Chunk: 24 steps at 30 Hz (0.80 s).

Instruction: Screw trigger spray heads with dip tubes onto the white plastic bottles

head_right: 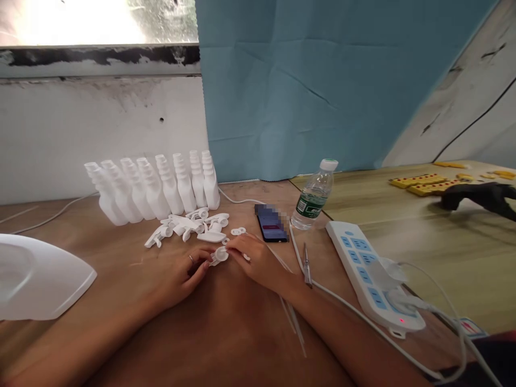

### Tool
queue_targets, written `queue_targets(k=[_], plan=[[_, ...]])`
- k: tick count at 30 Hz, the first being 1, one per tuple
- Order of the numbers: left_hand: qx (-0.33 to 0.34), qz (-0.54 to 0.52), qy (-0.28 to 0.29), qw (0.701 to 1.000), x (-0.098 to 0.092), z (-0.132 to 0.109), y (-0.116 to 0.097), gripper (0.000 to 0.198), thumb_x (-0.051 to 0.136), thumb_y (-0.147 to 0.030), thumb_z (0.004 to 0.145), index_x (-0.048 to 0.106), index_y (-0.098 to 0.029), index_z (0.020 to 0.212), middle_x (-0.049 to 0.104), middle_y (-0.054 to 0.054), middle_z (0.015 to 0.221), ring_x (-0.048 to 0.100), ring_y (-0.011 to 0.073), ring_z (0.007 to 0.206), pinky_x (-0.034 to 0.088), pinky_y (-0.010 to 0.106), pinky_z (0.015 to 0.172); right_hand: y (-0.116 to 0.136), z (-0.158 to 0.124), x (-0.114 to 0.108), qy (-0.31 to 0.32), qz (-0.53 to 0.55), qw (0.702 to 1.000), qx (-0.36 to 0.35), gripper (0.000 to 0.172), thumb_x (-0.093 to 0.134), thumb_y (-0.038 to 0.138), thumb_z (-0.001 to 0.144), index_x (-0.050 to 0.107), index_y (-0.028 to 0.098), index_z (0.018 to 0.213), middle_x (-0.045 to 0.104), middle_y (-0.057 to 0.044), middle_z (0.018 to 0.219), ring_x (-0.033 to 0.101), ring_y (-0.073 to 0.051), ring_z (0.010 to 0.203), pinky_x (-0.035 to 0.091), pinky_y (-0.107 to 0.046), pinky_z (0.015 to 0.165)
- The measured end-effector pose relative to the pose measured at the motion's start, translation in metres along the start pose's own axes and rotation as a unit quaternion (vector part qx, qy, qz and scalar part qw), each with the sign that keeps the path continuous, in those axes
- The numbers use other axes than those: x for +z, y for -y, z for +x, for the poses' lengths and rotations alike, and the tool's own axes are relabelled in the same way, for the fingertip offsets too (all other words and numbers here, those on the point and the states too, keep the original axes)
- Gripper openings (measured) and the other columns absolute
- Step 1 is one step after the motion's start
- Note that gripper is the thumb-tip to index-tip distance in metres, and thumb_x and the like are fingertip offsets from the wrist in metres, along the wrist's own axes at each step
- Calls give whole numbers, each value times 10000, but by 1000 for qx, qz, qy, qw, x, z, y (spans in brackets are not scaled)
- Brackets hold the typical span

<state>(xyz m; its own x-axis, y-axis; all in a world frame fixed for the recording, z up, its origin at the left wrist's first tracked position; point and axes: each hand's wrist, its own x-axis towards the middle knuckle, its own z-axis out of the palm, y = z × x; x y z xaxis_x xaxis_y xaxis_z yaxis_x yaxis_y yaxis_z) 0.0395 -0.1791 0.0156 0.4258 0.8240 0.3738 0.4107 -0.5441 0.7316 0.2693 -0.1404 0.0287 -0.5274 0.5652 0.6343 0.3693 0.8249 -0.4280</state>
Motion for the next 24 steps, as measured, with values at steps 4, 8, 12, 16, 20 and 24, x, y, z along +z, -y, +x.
queue_targets(k=[4, 8, 12, 16, 20, 24], plan=[[-72, -34, -3, 997, 0, 1, 3, 208, 384, -270, 978, 569, -202, 1042, 663, 46, 1025, 625, 160, 865, 517, 278, 740, 0, -2, 3, 48, -36, 997, -49, 173, 490, 157, 964, 624, 219, 1054, 686, -65, 951, 618, -199, 875, 483, -360, 809], [-70, -21, -4, 997, 0, 0, 1, 208, 394, -231, 956, 560, -213, 1080, 662, 29, 999, 619, 158, 867, 504, 270, 744, 5, -1, 1, 28, -46, 996, -70, 189, 498, 116, 949, 626, 208, 1052, 685, -59, 909, 609, -188, 827, 479, -340, 760], [-35, 21, 20, 999, -1, -2, -4, 253, 373, -186, 941, 547, -224, 1121, 667, 23, 982, 619, 155, 817, 496, 283, 747, 8, -1, -1, 13, -49, 995, -87, 195, 506, 102, 935, 620, 208, 1053, 681, -60, 903, 601, -185, 813, 476, -344, 751], [-21, 41, 25, 999, -2, -2, -9, 265, 353, -179, 938, 534, -221, 1127, 667, 23, 931, 609, 154, 739, 497, 288, 708, 8, -1, -3, 38, -61, 991, -113, 205, 488, 91, 923, 618, 202, 1036, 666, -71, 905, 588, -189, 807, 478, -354, 751], [-24, 47, 27, 998, -3, -2, -10, 260, 352, -176, 942, 521, -225, 1134, 661, 13, 880, 618, 154, 723, 514, 290, 711, 9, 0, -6, 57, -70, 989, -114, 229, 480, 79, 908, 610, 200, 1052, 653, -80, 919, 575, -196, 813, 480, -361, 750], [29, 45, 35, 998, -3, -2, -9, 351, 359, -109, 920, 507, -241, 1209, 663, 41, 1085, 646, 164, 937, 529, 298, 843, 7, -1, -10, 95, -44, 990, -99, 262, 486, 94, 901, 596, 207, 1110, 634, -95, 1012, 584, -202, 891, 493, -367, 794]])
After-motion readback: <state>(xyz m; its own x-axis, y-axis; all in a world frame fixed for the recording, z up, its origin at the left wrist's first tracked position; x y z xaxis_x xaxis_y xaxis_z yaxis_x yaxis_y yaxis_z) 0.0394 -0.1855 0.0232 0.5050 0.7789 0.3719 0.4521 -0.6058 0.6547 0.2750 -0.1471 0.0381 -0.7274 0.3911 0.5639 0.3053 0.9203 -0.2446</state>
